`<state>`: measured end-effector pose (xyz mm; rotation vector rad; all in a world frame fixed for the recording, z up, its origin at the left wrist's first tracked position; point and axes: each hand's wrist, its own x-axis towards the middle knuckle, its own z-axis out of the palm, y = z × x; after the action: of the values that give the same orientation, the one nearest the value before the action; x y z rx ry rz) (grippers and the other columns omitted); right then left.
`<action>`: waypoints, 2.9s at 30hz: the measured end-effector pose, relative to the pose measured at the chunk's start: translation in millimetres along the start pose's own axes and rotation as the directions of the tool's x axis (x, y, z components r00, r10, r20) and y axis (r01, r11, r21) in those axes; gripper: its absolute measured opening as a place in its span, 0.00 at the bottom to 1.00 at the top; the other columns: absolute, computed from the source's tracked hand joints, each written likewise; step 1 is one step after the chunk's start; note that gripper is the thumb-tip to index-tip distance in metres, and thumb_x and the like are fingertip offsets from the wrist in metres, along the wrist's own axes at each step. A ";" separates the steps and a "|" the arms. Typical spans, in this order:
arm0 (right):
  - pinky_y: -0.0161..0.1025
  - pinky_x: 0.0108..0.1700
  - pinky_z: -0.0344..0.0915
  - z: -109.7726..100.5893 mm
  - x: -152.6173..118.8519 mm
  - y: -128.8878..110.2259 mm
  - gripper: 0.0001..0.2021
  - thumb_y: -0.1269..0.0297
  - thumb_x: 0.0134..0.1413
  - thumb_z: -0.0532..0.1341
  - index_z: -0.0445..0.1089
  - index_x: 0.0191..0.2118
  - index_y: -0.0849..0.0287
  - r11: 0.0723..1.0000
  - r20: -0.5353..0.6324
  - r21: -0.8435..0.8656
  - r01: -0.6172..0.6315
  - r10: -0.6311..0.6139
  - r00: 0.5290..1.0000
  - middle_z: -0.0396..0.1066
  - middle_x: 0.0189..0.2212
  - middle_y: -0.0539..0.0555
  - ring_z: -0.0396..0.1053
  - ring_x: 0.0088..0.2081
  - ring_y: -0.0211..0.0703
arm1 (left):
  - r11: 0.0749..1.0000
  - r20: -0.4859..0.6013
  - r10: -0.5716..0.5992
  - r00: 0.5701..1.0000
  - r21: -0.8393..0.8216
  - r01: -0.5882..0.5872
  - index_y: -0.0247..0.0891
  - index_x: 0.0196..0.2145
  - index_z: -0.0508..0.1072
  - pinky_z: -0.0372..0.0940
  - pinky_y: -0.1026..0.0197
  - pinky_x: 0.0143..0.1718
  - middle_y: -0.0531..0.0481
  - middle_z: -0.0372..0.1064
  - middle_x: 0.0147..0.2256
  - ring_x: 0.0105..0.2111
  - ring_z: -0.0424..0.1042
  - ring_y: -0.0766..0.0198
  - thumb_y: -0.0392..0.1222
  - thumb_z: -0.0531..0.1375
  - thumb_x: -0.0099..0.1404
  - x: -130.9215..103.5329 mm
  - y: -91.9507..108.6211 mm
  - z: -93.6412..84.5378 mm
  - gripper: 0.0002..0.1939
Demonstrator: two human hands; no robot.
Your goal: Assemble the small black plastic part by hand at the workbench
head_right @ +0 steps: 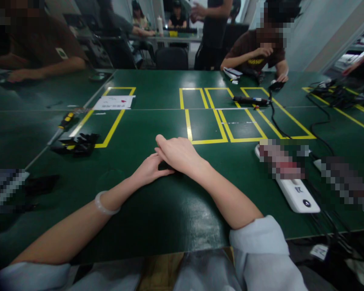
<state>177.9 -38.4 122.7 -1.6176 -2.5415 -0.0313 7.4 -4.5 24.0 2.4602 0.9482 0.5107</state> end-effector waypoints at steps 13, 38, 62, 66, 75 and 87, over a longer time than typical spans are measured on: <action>0.39 0.30 0.48 -2.2 -1.2 0.6 0.14 0.58 0.73 0.47 0.65 0.50 0.58 1.000 0.000 0.025 -0.001 0.001 1.000 0.79 0.36 0.55 0.75 0.35 0.45 | 1.000 -0.007 -0.003 1.000 -0.007 0.003 0.39 0.51 0.75 0.63 0.41 0.62 0.44 0.77 0.49 0.52 0.74 0.45 0.53 0.66 0.64 -0.1 -1.0 0.3 0.22; 0.38 0.31 0.48 -2.5 0.2 6.2 0.14 0.59 0.72 0.47 0.66 0.51 0.57 0.999 0.015 0.036 -0.035 0.035 0.999 0.79 0.36 0.55 0.74 0.34 0.45 | 1.000 -0.003 0.002 1.000 -0.013 -0.002 0.40 0.52 0.74 0.62 0.41 0.61 0.44 0.77 0.50 0.53 0.74 0.47 0.54 0.67 0.64 0.1 -0.8 0.9 0.23; 0.39 0.32 0.50 -2.5 -1.9 5.6 0.12 0.63 0.70 0.49 0.65 0.51 0.57 0.997 -0.002 0.077 -0.015 0.015 1.000 0.79 0.37 0.53 0.75 0.35 0.45 | 1.000 -0.010 -0.011 1.000 0.010 0.012 0.38 0.51 0.74 0.62 0.41 0.62 0.42 0.77 0.50 0.54 0.73 0.44 0.53 0.68 0.63 -0.2 -2.6 3.2 0.23; 0.39 0.30 0.48 -1.6 -0.5 6.9 0.13 0.60 0.71 0.49 0.66 0.50 0.57 0.999 0.009 0.040 -0.015 0.015 1.000 0.79 0.35 0.54 0.75 0.34 0.46 | 1.000 -0.009 -0.016 1.000 0.001 0.016 0.38 0.52 0.74 0.63 0.41 0.61 0.42 0.76 0.51 0.54 0.73 0.45 0.53 0.68 0.62 0.3 -2.3 2.8 0.24; 0.38 0.31 0.49 -2.5 -2.5 6.2 0.12 0.63 0.70 0.49 0.64 0.51 0.57 0.996 -0.015 0.085 -0.008 0.009 1.000 0.79 0.37 0.54 0.74 0.34 0.44 | 1.000 0.003 -0.020 1.000 0.023 0.020 0.36 0.52 0.74 0.63 0.41 0.61 0.40 0.76 0.51 0.56 0.72 0.43 0.53 0.68 0.63 -0.1 -2.4 3.1 0.24; 0.38 0.31 0.48 -2.4 -2.3 6.1 0.12 0.64 0.68 0.50 0.64 0.52 0.57 0.995 -0.012 0.096 -0.019 0.020 1.000 0.79 0.38 0.53 0.74 0.35 0.44 | 1.000 -0.008 0.000 1.000 0.019 0.000 0.36 0.52 0.74 0.64 0.42 0.60 0.41 0.76 0.52 0.55 0.73 0.44 0.52 0.68 0.63 -0.2 -4.6 4.2 0.24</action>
<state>184.6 -38.1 124.5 -1.6006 -2.4770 0.0810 6.8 -2.7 18.1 2.4769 0.9613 0.5144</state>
